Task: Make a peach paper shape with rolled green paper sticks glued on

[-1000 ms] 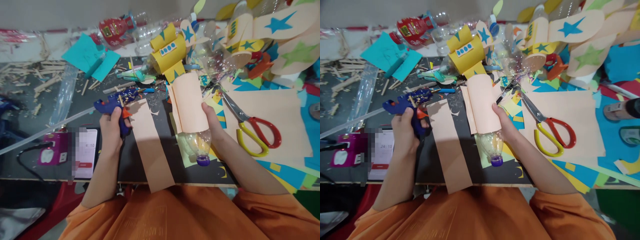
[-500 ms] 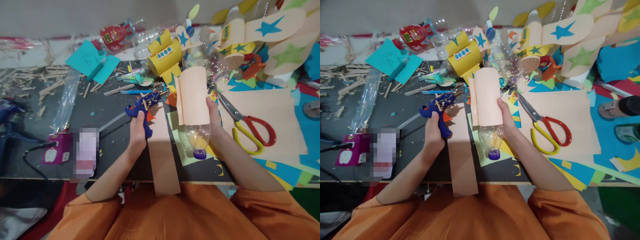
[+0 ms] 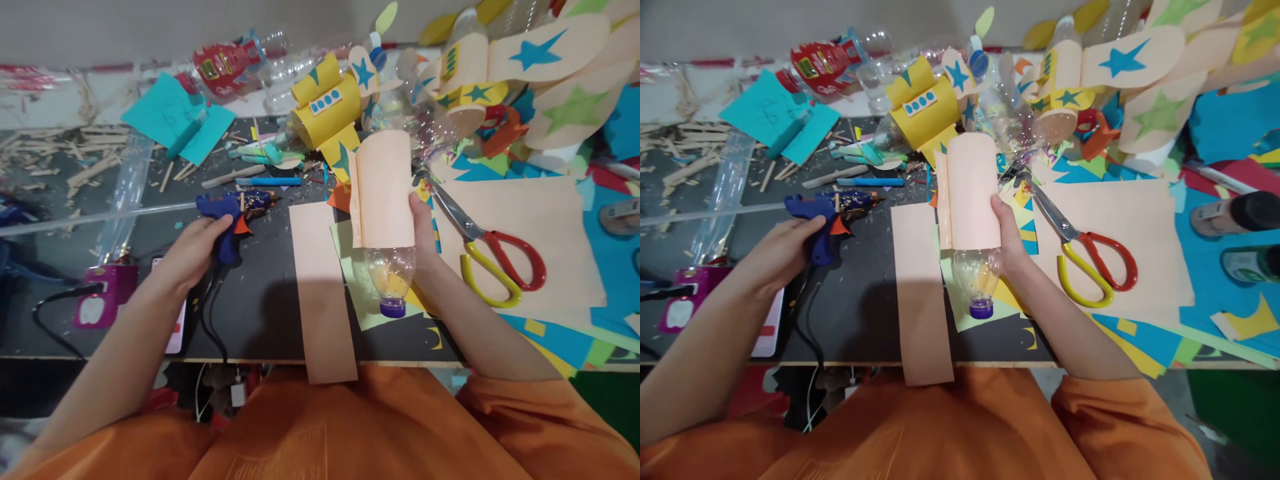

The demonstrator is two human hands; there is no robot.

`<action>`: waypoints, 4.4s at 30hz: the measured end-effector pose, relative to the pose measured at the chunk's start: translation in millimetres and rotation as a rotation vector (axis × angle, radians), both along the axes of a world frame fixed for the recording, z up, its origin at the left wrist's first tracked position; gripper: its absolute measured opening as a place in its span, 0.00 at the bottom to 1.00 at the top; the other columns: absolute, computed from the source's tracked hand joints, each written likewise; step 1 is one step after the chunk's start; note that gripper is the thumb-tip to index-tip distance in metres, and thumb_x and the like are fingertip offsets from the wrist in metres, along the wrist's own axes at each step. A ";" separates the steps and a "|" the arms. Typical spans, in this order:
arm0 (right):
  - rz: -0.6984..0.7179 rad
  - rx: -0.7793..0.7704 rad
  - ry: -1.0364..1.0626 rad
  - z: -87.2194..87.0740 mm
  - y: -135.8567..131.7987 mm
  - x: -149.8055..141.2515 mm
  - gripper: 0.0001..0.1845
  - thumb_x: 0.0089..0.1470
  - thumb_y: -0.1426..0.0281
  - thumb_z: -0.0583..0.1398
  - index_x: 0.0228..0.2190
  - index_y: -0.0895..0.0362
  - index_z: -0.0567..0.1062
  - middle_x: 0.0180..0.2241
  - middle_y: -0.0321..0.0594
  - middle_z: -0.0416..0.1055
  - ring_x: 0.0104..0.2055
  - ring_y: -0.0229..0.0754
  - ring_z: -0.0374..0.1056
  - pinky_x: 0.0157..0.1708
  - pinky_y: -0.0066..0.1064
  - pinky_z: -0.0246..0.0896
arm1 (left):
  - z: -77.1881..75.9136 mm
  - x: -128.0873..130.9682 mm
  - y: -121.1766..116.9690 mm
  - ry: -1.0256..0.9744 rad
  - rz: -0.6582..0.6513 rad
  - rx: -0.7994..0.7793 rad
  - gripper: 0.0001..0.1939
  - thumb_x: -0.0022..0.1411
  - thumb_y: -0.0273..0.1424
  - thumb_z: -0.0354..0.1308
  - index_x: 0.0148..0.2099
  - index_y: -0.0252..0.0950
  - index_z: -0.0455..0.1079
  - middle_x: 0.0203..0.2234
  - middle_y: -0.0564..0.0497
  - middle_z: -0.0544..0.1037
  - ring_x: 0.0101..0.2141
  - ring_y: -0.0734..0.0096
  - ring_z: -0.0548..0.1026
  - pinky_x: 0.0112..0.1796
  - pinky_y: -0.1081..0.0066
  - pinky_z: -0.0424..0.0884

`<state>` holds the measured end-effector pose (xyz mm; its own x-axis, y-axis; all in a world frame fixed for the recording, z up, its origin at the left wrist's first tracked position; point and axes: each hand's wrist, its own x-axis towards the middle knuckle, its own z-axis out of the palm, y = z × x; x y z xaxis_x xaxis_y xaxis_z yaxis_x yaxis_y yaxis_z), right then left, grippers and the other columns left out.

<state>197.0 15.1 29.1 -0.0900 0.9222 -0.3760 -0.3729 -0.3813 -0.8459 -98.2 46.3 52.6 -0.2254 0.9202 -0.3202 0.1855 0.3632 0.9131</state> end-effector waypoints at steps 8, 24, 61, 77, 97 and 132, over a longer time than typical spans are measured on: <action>0.007 -0.011 -0.013 0.5 1.1 -1.0 0.32 0.44 0.37 0.53 0.40 0.47 0.74 0.46 0.40 0.78 0.56 0.56 0.70 0.48 0.49 0.72 | 29.9 13.7 -15.5 -0.255 0.363 -0.165 0.13 0.58 0.20 0.51 0.27 0.32 0.75 0.28 0.50 0.79 0.35 0.76 0.74 0.39 0.78 0.68; 0.081 -0.002 0.076 -9.3 -3.9 -14.7 0.39 0.49 0.38 0.52 0.50 0.52 0.71 0.48 0.44 0.77 0.59 0.54 0.66 0.54 0.49 0.67 | -31.6 114.4 -36.4 -0.668 -0.191 0.082 0.21 0.62 0.45 0.53 0.50 0.38 0.70 0.45 0.46 0.78 0.44 0.66 0.76 0.50 0.64 0.71; -0.008 -0.038 0.012 -7.2 -12.8 -21.0 0.38 0.46 0.42 0.60 0.53 0.50 0.68 0.53 0.45 0.73 0.59 0.55 0.66 0.57 0.52 0.64 | -42.6 97.6 -66.0 -0.163 -0.459 0.645 0.25 0.70 0.47 0.42 0.63 0.45 0.60 0.48 0.47 0.79 0.47 0.61 0.77 0.51 0.57 0.70; 0.031 -0.074 0.017 -7.5 -16.7 -17.7 0.35 0.45 0.42 0.60 0.48 0.50 0.71 0.47 0.43 0.76 0.55 0.56 0.69 0.53 0.54 0.67 | -35.9 96.5 -43.5 -0.231 -0.206 0.309 0.19 0.62 0.47 0.56 0.46 0.38 0.74 0.34 0.48 0.79 0.34 0.70 0.78 0.39 0.67 0.76; 0.085 -0.072 0.079 -4.3 -19.2 -27.3 0.40 0.42 0.42 0.62 0.52 0.51 0.69 0.53 0.45 0.73 0.57 0.56 0.67 0.54 0.51 0.66 | -32.1 89.3 -56.0 -0.061 -0.440 0.644 0.28 0.66 0.54 0.41 0.46 0.46 0.77 0.56 0.48 0.73 0.59 0.54 0.69 0.58 0.51 0.65; 0.192 -0.122 0.127 1.8 -20.8 -24.5 0.33 0.40 0.47 0.65 0.44 0.54 0.74 0.47 0.44 0.77 0.50 0.55 0.73 0.53 0.48 0.67 | -44.4 91.5 -46.4 -0.159 -0.319 0.482 0.26 0.70 0.48 0.40 0.62 0.45 0.66 0.63 0.50 0.66 0.63 0.61 0.63 0.62 0.59 0.60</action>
<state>172.5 -5.7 30.9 -0.3127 0.8324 -0.4574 -0.3844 -0.5513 -0.7405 -6.7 -0.1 8.1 0.1021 0.9845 0.1426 0.0648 -0.1496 0.9866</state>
